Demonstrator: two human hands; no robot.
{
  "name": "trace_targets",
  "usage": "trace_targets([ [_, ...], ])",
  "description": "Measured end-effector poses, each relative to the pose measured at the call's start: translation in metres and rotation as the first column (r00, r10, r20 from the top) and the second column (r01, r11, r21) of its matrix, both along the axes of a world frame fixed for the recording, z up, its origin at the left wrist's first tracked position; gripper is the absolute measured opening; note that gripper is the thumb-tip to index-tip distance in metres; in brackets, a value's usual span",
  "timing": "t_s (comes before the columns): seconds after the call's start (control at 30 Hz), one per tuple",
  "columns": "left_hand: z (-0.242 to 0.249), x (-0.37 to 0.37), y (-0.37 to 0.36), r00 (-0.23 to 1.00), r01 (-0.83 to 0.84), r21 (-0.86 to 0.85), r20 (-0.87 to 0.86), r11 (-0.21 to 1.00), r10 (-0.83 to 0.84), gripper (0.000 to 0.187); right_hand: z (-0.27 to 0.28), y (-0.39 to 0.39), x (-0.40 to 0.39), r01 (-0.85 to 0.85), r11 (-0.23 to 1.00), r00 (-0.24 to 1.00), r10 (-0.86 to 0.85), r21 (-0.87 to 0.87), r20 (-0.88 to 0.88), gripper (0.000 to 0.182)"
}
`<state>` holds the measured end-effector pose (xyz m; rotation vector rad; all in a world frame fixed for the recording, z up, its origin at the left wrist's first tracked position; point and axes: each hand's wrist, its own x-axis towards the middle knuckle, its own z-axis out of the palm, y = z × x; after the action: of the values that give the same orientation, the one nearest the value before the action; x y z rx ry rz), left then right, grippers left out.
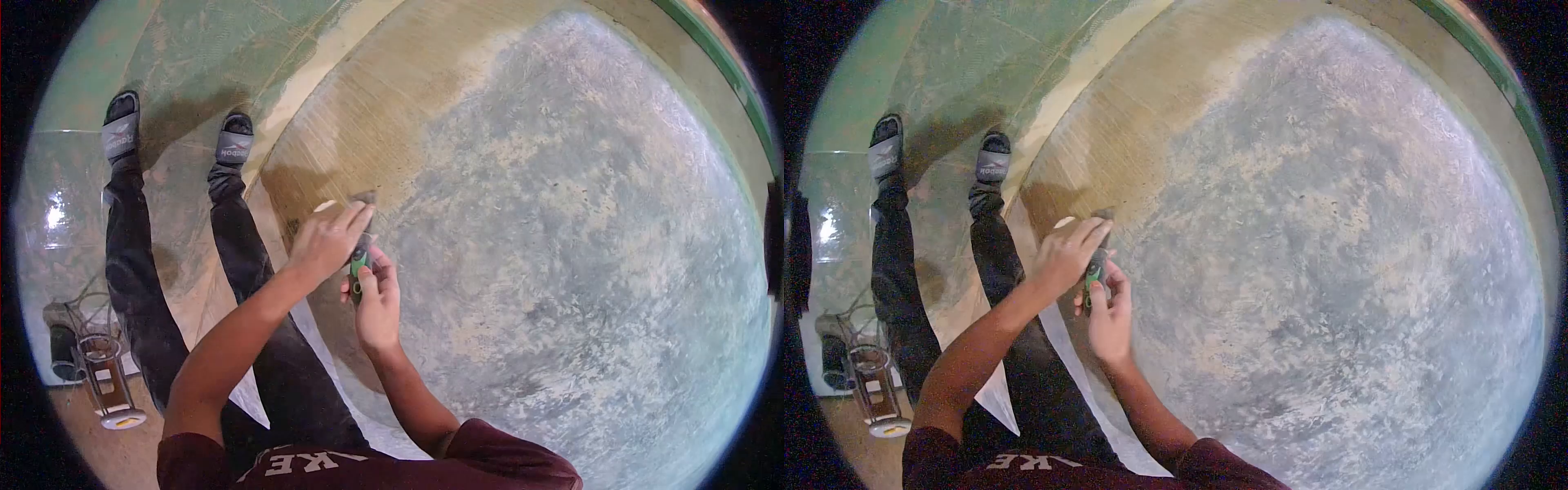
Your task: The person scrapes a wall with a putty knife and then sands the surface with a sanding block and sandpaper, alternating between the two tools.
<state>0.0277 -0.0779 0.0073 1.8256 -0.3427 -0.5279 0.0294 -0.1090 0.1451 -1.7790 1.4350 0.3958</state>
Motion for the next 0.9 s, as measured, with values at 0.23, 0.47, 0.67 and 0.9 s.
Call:
trace_targets([
  [0.23,0.017,0.016,-0.068,0.993,-0.041,-0.071,-0.114,0.997,0.032,0.054,0.019,-0.062,0.04,0.259,0.958,0.964,-0.248,0.123,-0.1,0.026],
  [0.47,0.021,0.022,-0.102,0.929,-0.095,-0.156,-0.369,0.983,0.031,0.053,0.013,-0.102,0.067,0.019,0.986,0.973,0.02,0.167,-0.231,0.064],
  [0.67,0.005,0.052,-0.091,0.85,-0.134,-0.203,-0.526,0.97,0.007,0.044,-0.014,-0.103,0.104,0.113,0.974,0.955,-0.052,0.196,-0.292,0.06],
  [0.9,-0.004,0.057,-0.096,0.791,-0.103,-0.153,-0.611,0.983,-0.012,0.035,-0.032,-0.11,0.107,0.213,0.958,0.953,-0.161,0.191,-0.257,0.023],
])
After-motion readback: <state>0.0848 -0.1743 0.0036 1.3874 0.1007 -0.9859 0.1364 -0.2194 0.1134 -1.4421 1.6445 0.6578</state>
